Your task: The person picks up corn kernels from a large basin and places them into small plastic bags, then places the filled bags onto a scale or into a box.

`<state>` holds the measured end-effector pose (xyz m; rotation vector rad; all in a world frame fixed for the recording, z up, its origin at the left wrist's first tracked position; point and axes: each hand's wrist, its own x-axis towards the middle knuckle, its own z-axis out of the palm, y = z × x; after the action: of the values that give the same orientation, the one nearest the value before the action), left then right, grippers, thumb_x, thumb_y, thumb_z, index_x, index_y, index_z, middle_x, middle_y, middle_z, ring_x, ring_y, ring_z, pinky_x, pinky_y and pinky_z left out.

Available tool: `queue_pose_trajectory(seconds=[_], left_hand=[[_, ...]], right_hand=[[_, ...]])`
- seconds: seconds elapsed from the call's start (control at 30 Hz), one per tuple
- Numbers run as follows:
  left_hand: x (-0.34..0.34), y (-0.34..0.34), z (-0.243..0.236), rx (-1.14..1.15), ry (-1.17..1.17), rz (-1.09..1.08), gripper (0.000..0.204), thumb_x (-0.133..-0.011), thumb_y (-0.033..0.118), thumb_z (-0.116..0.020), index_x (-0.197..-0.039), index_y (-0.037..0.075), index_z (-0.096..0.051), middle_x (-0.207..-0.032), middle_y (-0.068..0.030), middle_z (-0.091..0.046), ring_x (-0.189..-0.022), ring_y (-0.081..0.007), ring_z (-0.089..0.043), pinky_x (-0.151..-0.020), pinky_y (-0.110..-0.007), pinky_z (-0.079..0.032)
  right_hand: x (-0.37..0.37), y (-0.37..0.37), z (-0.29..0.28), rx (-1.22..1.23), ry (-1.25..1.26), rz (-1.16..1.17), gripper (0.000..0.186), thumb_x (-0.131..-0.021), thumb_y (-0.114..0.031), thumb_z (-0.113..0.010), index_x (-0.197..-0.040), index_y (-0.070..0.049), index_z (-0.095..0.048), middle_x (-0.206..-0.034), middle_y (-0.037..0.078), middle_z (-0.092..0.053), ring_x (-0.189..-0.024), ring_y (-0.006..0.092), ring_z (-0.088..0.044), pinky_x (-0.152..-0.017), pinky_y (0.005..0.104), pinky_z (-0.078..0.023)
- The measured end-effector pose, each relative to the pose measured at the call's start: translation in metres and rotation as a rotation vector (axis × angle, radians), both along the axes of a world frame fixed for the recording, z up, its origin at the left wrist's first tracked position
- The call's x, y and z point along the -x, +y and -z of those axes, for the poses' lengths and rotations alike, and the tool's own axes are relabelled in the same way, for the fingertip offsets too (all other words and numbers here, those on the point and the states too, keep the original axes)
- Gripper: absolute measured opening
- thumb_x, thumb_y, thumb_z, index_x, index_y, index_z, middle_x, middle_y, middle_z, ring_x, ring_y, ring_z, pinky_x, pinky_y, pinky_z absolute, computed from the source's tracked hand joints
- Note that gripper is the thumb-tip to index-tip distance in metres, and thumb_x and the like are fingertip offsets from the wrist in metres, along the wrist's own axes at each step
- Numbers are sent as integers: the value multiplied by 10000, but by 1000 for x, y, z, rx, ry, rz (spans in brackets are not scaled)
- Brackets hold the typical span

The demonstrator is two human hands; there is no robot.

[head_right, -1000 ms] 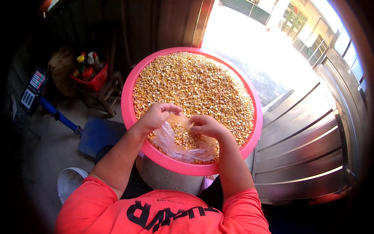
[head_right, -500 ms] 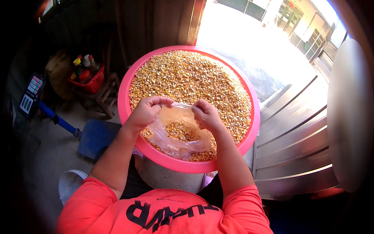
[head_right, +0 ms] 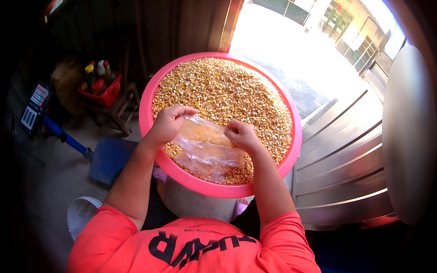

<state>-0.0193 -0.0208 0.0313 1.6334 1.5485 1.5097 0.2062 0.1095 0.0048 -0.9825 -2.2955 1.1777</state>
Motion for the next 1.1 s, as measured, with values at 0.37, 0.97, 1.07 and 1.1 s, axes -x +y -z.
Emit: queue_pose_trajectory(seconds=[0.37, 0.97, 1.07, 1.1], left_hand=[[12, -4, -6, 2, -135, -52, 194, -880, 18, -479, -1001, -4, -628, -883, -57, -643, -823, -113, -593, -745, -240, -465], [13, -19, -40, -144, -789, 222, 191, -922, 182, -517, -956, 21, -613, -771, -21, -637, -467, 9, -443, -407, -146, -354], [10, -25, -51, -179, -786, 179, 176, -922, 176, -515, -905, 29, -609, -753, -24, -632, -437, 7, -426, -391, -153, -352], [10, -25, -51, -180, -803, 171, 171, -922, 174, -514, -886, 33, -604, -748, -27, -631, -430, 3, -425, -384, -156, -352]], right_hand=[[-20, 12, -16, 10, 297, 357, 98, -807, -13, -568, -894, -35, -609, -703, 16, -580, -596, 74, -530, -511, 230, -446], [-21, -45, -146, 177, 660, 224, 129, -828, 10, -539, -943, -9, -595, -719, 18, -537, -511, 50, -420, -481, 203, -373], [-16, -53, -155, 158, 630, 199, 148, -827, 17, -527, -957, -9, -592, -739, 24, -540, -508, 48, -415, -481, 197, -368], [-13, -54, -154, 143, 577, 204, 153, -826, 18, -523, -961, -9, -591, -745, 27, -542, -510, 48, -416, -482, 197, -369]])
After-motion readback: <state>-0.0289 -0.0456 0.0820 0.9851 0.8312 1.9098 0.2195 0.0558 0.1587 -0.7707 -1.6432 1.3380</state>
